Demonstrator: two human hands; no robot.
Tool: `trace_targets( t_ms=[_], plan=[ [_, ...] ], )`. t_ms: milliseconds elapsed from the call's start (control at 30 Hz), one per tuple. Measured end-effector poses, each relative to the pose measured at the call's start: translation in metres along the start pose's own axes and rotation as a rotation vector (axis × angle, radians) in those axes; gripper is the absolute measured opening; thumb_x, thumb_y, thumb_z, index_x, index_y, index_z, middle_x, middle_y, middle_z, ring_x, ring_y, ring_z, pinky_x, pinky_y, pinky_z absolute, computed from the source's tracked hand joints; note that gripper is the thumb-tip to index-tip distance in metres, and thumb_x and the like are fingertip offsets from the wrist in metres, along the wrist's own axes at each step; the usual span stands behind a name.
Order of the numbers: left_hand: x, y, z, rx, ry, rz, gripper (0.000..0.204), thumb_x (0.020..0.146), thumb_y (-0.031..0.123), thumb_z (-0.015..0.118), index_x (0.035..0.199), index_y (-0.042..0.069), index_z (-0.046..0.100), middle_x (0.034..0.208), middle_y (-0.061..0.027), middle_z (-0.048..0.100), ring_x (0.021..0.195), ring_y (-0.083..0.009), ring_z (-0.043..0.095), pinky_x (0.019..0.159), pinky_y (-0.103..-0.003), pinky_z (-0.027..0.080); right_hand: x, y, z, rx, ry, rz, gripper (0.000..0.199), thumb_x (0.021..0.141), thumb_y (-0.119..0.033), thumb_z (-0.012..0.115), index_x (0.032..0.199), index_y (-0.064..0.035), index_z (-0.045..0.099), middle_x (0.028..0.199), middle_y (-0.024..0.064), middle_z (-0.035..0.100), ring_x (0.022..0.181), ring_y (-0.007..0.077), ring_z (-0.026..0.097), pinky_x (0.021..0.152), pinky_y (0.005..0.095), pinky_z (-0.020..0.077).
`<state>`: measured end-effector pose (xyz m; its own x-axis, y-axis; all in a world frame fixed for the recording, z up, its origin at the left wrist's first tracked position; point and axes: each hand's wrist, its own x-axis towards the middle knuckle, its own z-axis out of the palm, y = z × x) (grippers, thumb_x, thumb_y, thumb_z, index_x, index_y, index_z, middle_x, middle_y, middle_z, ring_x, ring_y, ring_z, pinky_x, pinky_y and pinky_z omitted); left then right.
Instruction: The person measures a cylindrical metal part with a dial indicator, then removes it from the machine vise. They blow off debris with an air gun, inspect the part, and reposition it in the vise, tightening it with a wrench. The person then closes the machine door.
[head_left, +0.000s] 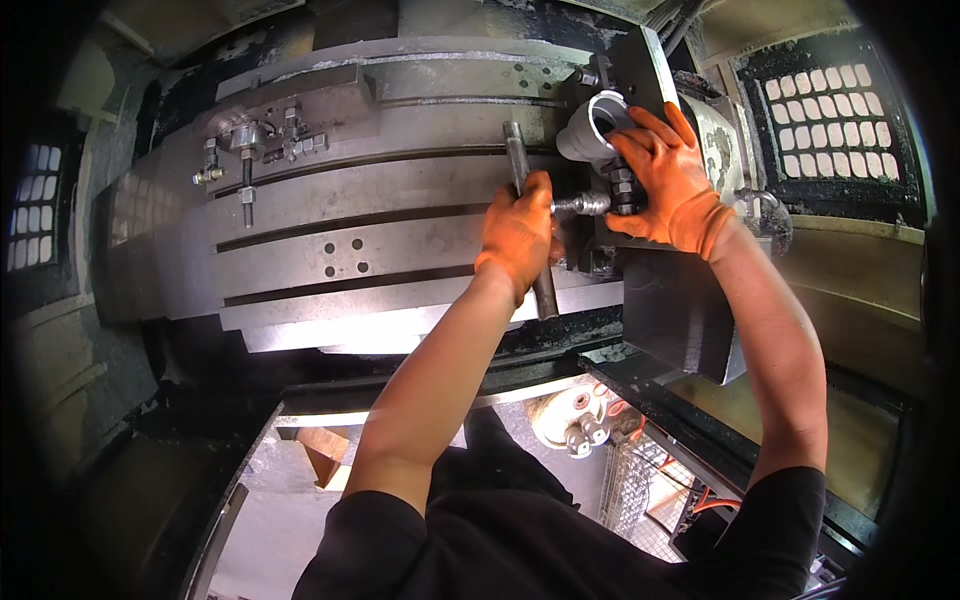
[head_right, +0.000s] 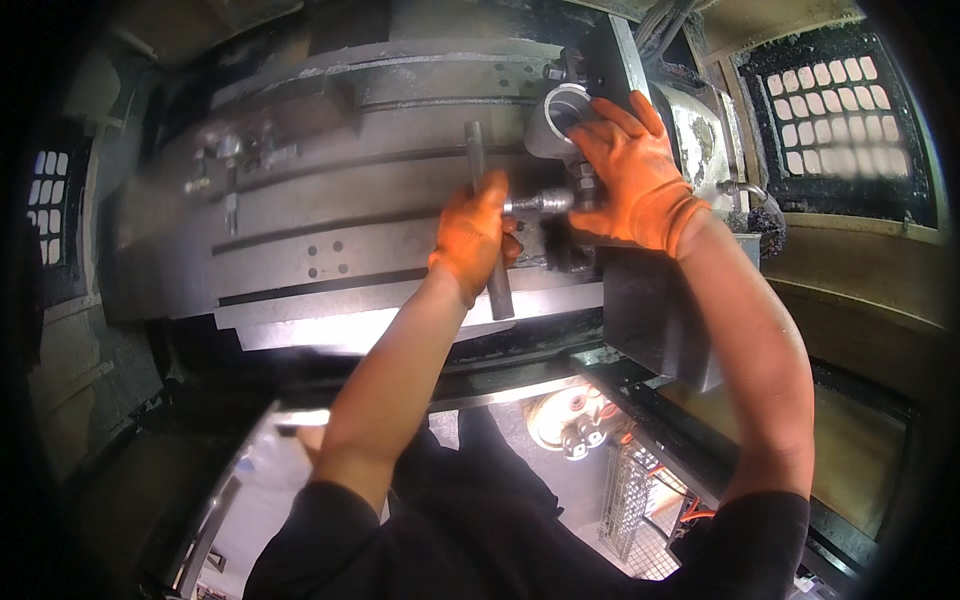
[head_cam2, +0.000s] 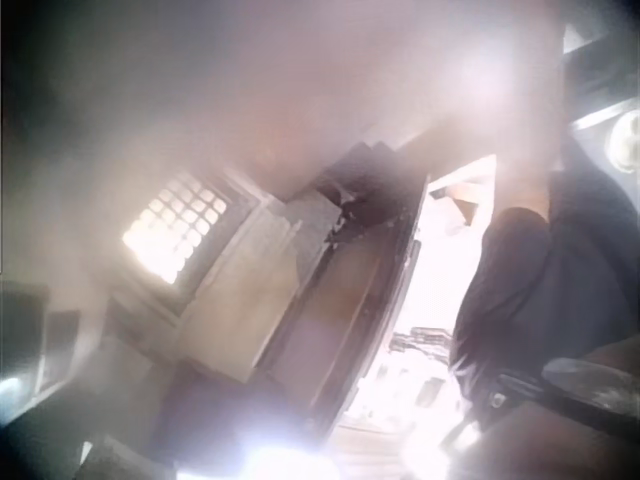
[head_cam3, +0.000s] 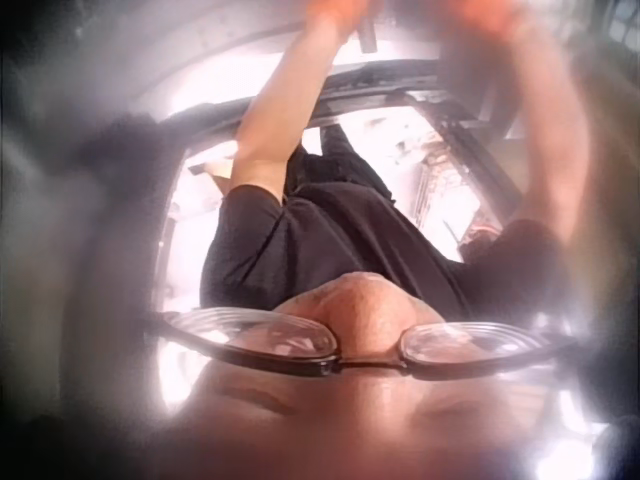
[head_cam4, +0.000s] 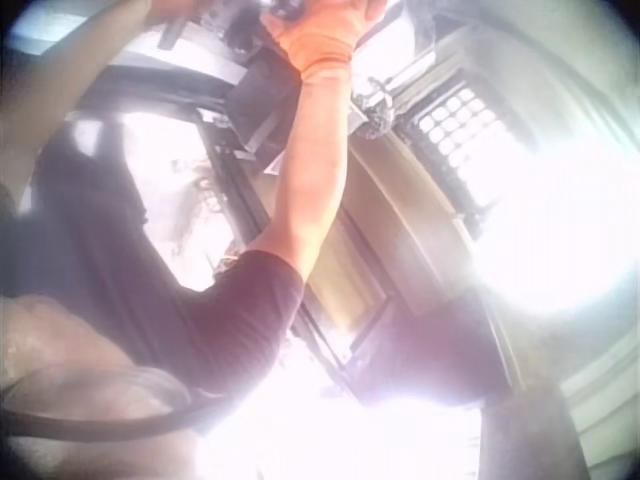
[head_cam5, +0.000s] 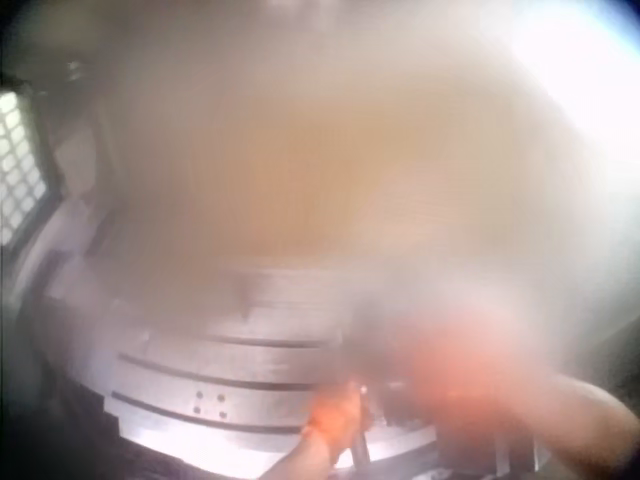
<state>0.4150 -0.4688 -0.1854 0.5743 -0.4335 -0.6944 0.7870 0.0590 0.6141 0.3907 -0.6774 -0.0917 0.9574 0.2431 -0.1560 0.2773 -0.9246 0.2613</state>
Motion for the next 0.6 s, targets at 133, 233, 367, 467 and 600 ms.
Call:
trace_targets(
  t_ms=[133,233,367,467,600],
  plan=[
    [0.008,0.01,0.003,0.009,0.021,-0.094,0.055,0.101,0.051,0.059,0.122,0.001,0.051,0.087,-0.0137,0.059,0.058,-0.0227,0.058,0.056,-0.04,0.053,0.0,-0.002,-0.002,-0.013,-0.056,0.031,0.094,0.069,-0.059,0.08,0.145,-0.0065,0.058,0.145,0.0113,0.059,0.152,0.0298,0.038,0.132,0.0527,0.0124],
    [0.016,0.006,0.003,-0.061,-0.016,-0.192,0.048,0.102,0.044,0.057,0.121,0.001,0.051,0.082,-0.0132,0.059,0.059,-0.0269,0.061,0.057,-0.043,0.056,0.001,0.0,-0.001,0.025,-0.07,0.035,0.093,0.071,-0.059,0.079,0.145,-0.0071,0.058,0.147,0.0108,0.059,0.153,0.0294,0.037,0.132,0.0522,0.011],
    [0.019,0.001,0.007,-0.182,-0.111,-0.196,0.05,0.103,0.042,0.059,0.128,0.0,0.052,0.086,-0.0155,0.063,0.064,-0.0292,0.066,0.059,-0.045,0.06,-0.002,0.003,0.003,0.054,-0.024,0.015,0.092,0.069,-0.057,0.079,0.144,-0.0069,0.059,0.146,0.0117,0.06,0.152,0.0303,0.038,0.132,0.0524,0.0123],
    [0.017,-0.004,0.009,-0.114,-0.12,-0.147,0.048,0.101,0.036,0.064,0.13,0.0,0.052,0.091,-0.0149,0.065,0.068,-0.0285,0.067,0.061,-0.044,0.06,-0.003,0.003,0.002,0.059,0.009,0.01,0.095,0.065,-0.058,0.081,0.142,-0.0063,0.059,0.143,0.0113,0.06,0.15,0.0306,0.04,0.132,0.0528,0.0159],
    [-0.011,-0.015,0.011,0.017,-0.126,0.063,0.041,0.095,0.028,0.074,0.119,-0.002,0.061,0.088,-0.0152,0.066,0.07,-0.0238,0.066,0.059,-0.04,0.057,-0.003,0.002,0.002,0.07,-0.024,0.02,0.095,0.067,-0.058,0.081,0.144,-0.0064,0.058,0.145,0.0109,0.06,0.151,0.0296,0.039,0.132,0.0521,0.0147]
  ],
)
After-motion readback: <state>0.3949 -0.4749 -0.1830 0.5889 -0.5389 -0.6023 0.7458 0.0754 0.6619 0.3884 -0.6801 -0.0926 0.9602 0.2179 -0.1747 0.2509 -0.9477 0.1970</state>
